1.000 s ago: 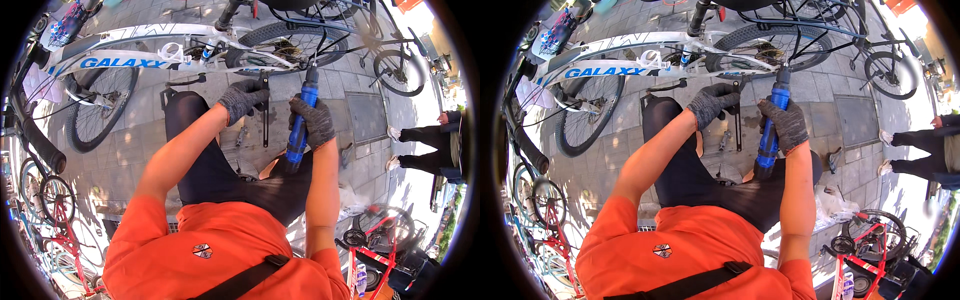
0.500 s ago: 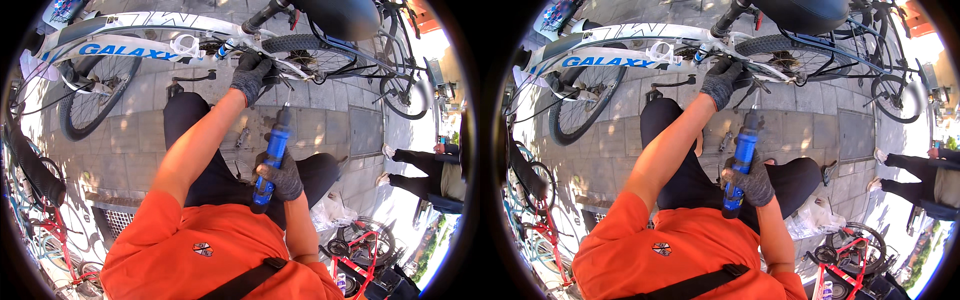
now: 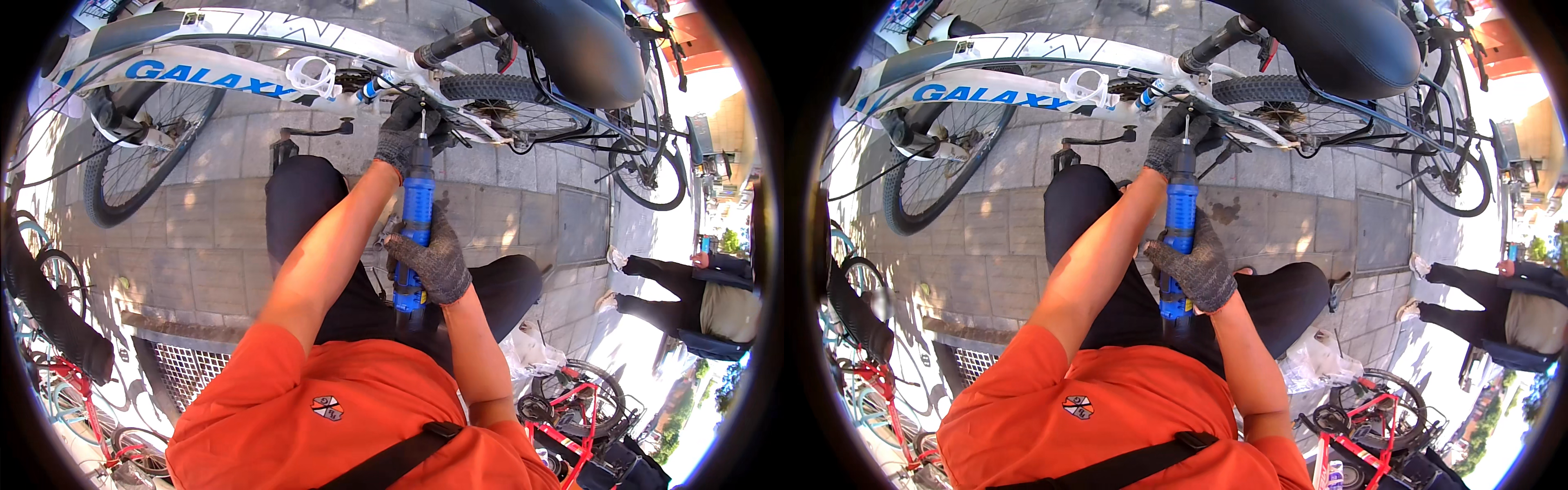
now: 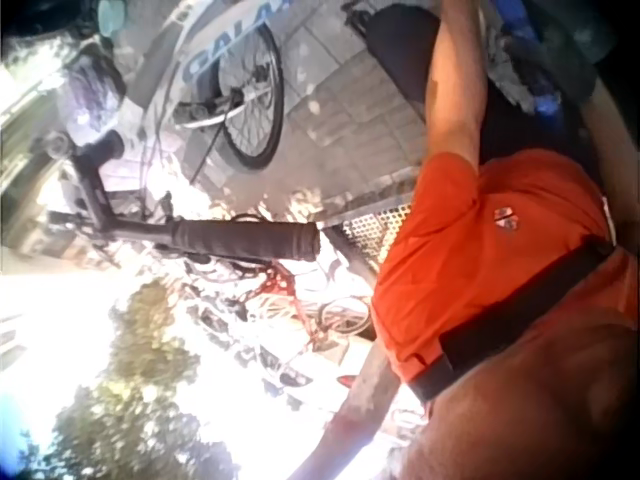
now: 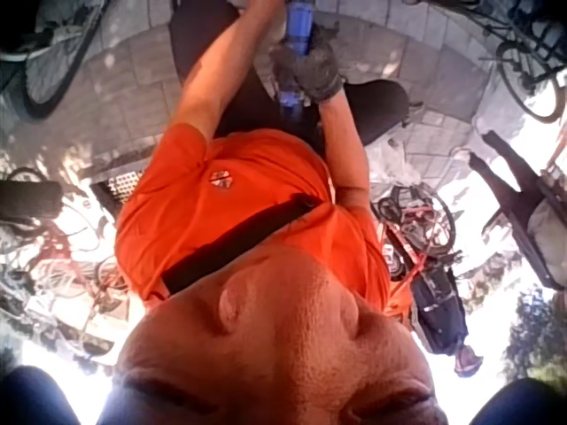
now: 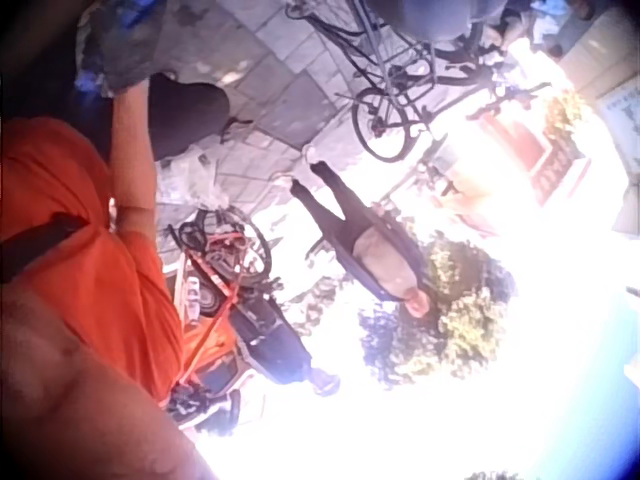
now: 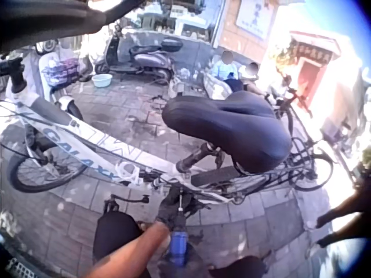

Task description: The person puts on gloves and sits on the sidewalk to repair a bicycle. They use a blue power drill to tighten bolts on the rear rack and a yellow screwdriver to adjust the seat post.

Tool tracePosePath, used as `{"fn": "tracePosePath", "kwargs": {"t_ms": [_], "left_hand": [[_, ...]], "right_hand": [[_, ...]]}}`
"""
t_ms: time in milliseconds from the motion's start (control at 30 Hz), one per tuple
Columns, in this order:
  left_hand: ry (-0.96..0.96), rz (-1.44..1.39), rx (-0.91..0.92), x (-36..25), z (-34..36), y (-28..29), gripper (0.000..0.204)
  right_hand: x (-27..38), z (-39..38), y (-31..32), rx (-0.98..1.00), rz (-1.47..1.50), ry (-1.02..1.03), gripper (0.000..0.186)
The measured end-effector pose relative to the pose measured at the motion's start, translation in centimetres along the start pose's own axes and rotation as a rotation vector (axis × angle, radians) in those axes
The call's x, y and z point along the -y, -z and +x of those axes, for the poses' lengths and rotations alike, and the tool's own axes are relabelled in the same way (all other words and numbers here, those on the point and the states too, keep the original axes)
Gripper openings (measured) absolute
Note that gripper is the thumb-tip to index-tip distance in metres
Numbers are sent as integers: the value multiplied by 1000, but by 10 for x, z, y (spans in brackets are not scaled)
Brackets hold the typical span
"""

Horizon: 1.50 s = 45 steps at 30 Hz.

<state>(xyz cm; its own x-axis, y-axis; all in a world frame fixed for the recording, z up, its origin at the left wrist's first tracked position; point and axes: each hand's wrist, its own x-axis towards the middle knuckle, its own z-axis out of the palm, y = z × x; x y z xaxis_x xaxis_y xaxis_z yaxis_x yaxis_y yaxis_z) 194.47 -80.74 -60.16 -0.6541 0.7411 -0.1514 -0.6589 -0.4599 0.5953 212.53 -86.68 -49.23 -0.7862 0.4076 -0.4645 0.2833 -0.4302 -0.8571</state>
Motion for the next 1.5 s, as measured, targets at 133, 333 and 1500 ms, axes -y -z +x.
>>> {"fn": "tracePosePath", "kwargs": {"t_ms": [133, 333, 1500], "left_hand": [[-19, -2, -3, 0, 3, 4, 26], [-43, 32, -22, 2, 4, 7, 25], [81, -52, -68, 2, 13, 16, 28]], "right_hand": [[-6, 17, 2, -24, -54, 4, 39], [-4, 24, 1, -33, -45, 19, 35], [9, 34, -8, -29, 221, -78, 56]]}}
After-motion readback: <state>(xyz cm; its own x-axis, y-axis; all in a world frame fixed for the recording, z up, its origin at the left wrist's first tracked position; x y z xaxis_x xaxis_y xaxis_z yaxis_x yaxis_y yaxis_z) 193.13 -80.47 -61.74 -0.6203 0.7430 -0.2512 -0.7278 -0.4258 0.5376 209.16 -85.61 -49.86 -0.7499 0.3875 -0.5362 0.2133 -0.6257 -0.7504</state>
